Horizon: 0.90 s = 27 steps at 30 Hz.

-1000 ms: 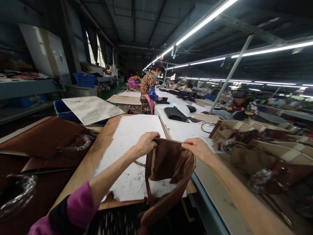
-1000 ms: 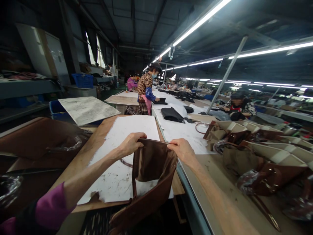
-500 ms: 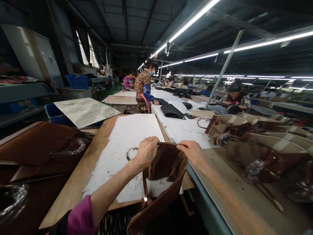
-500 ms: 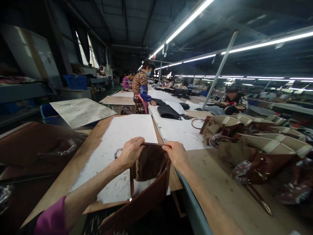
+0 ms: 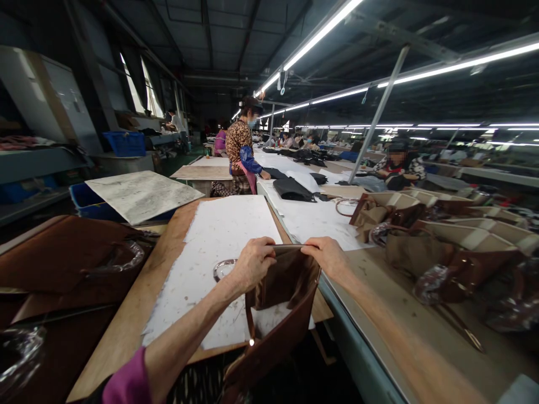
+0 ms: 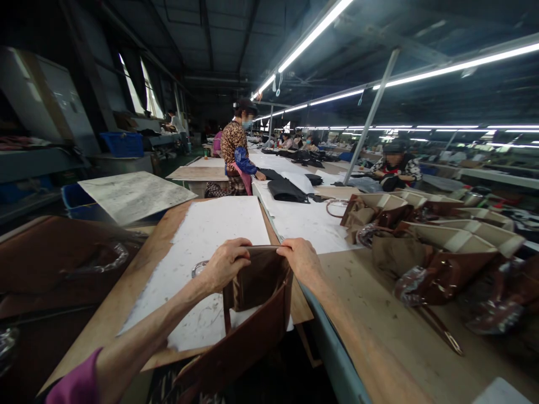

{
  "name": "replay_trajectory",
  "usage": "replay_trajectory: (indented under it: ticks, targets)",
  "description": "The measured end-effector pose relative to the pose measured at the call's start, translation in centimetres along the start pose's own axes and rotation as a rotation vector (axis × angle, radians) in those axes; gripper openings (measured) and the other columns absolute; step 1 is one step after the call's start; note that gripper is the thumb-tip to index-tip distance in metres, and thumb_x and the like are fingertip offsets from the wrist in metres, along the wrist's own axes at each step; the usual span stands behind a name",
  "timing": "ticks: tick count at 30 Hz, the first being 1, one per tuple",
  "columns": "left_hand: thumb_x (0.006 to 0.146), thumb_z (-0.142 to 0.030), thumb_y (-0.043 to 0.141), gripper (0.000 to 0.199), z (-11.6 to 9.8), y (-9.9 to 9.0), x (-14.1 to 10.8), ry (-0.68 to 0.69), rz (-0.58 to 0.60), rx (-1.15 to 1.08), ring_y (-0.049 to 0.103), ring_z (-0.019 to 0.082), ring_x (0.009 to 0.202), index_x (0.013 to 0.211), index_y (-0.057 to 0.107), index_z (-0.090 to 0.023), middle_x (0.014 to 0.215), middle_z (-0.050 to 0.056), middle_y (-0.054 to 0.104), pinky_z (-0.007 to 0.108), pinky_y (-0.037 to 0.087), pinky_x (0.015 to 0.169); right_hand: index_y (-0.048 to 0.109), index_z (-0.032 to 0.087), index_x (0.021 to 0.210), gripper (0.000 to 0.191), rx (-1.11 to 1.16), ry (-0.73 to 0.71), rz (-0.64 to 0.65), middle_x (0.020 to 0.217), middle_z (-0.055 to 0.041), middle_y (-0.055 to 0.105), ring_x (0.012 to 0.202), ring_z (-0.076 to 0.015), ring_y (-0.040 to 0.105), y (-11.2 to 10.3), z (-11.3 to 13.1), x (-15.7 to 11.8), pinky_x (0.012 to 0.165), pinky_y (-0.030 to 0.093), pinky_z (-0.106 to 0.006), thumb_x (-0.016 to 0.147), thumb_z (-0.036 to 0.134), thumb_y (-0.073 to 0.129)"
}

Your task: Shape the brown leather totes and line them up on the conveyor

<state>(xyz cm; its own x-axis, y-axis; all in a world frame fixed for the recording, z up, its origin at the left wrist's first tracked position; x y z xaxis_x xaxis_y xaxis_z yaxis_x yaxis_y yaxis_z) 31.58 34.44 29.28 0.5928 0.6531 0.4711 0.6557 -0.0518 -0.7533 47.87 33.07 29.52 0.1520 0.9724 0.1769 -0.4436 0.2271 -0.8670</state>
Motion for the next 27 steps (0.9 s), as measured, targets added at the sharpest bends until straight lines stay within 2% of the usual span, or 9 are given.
replay_trajectory:
  ticks: [2, 4, 10, 15, 19, 22, 24, 27]
  targets:
    - [0.069, -0.013, 0.055, 0.009, -0.2, -0.1, 0.0, 0.019, 0.051, -0.043, 0.052, 0.015, 0.089, 0.062, 0.059, -0.016, 0.096, 0.002, 0.058, 0.025, 0.040, 0.081, 0.060, 0.021, 0.061, 0.019, -0.006, 0.016, 0.023, 0.051, 0.0030, 0.050, 0.052, -0.0116, 0.043, 0.1, 0.1, 0.1, 0.048, 0.025, -0.023, 0.069, 0.035, 0.050]
    - [0.070, -0.013, 0.053, 0.011, 0.0, -0.3, 0.0, 0.009, 0.054, -0.066, 0.053, 0.015, 0.087, 0.061, 0.059, -0.016, 0.096, 0.002, 0.057, 0.025, 0.040, 0.079, 0.061, 0.022, 0.063, 0.017, -0.033, 0.021, 0.022, 0.054, 0.0029, 0.052, 0.054, -0.0118, 0.044, 0.1, 0.3, 0.1, 0.049, 0.025, -0.023, 0.069, 0.034, 0.051]
    - [0.070, -0.010, 0.046, 0.014, 1.3, -1.1, -0.2, -0.075, -0.068, -0.054, 0.052, 0.015, 0.083, 0.079, 0.052, -0.018, 0.086, 0.002, 0.056, 0.027, 0.040, 0.076, 0.062, 0.023, 0.065, 0.020, -0.143, -0.019, -0.016, 0.058, 0.0013, 0.055, 0.059, -0.0130, 0.047, -0.4, 0.9, -0.6, 0.050, 0.026, -0.023, 0.074, 0.033, 0.047]
    - [0.064, -0.012, 0.052, 0.041, 3.6, -1.4, -0.8, -0.236, -0.139, -0.148, 0.052, 0.015, 0.084, 0.103, 0.042, -0.021, 0.092, 0.001, 0.057, 0.028, 0.041, 0.075, 0.062, 0.024, 0.078, 0.018, -0.152, -0.136, 0.018, 0.072, 0.0006, 0.061, 0.073, -0.0147, 0.053, -0.5, 1.6, -1.1, 0.061, 0.031, -0.023, 0.073, 0.018, 0.046]
    - [0.063, -0.014, 0.052, 0.026, 4.6, -0.9, -0.8, -0.277, -0.032, -0.241, 0.053, 0.014, 0.075, 0.089, 0.053, -0.020, 0.080, -0.002, 0.059, 0.024, 0.041, 0.068, 0.057, 0.025, 0.095, 0.031, -0.220, -0.184, 0.021, 0.087, -0.0011, 0.062, 0.082, -0.0169, 0.054, -0.3, 1.9, -1.1, 0.067, 0.034, -0.025, 0.071, 0.009, 0.045]
    - [0.063, -0.015, 0.051, 0.021, 4.7, -0.6, -0.9, -0.282, -0.008, -0.314, 0.053, 0.012, 0.071, 0.084, 0.056, -0.019, 0.075, -0.003, 0.059, 0.023, 0.041, 0.066, 0.051, 0.025, 0.106, 0.042, -0.292, -0.246, -0.019, 0.102, -0.0030, 0.057, 0.091, -0.0186, 0.051, -0.5, 3.0, -1.2, 0.070, 0.035, -0.026, 0.068, 0.006, 0.048]
    - [0.063, -0.015, 0.051, 0.022, 4.6, -0.6, -1.1, -0.295, -0.024, -0.325, 0.054, 0.012, 0.071, 0.084, 0.056, -0.018, 0.074, -0.003, 0.059, 0.022, 0.041, 0.066, 0.050, 0.025, 0.104, 0.042, -0.263, -0.346, -0.020, 0.107, -0.0017, 0.054, 0.094, -0.0175, 0.049, -0.3, 4.4, -1.5, 0.074, 0.035, -0.026, 0.068, 0.005, 0.049]
    - [0.064, -0.014, 0.049, 0.022, 4.5, -0.7, -1.3, -0.305, -0.033, -0.312, 0.054, 0.013, 0.070, 0.084, 0.057, -0.017, 0.072, -0.003, 0.059, 0.022, 0.041, 0.066, 0.052, 0.024, 0.092, 0.029, -0.171, -0.449, 0.011, 0.101, 0.0013, 0.055, 0.090, -0.0148, 0.049, 0.2, 6.0, -1.8, 0.077, 0.035, -0.026, 0.069, 0.006, 0.049]
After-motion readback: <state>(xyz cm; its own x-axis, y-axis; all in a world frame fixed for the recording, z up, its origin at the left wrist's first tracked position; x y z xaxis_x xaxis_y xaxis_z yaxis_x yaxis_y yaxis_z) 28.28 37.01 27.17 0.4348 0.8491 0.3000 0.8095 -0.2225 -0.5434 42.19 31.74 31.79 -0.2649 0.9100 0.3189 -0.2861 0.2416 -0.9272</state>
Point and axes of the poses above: each hand's wrist, its own x-axis towards the middle knuckle, its own y-axis out of the palm, z = x × y, the point moved 8 cm from there along x, towards the middle knuckle
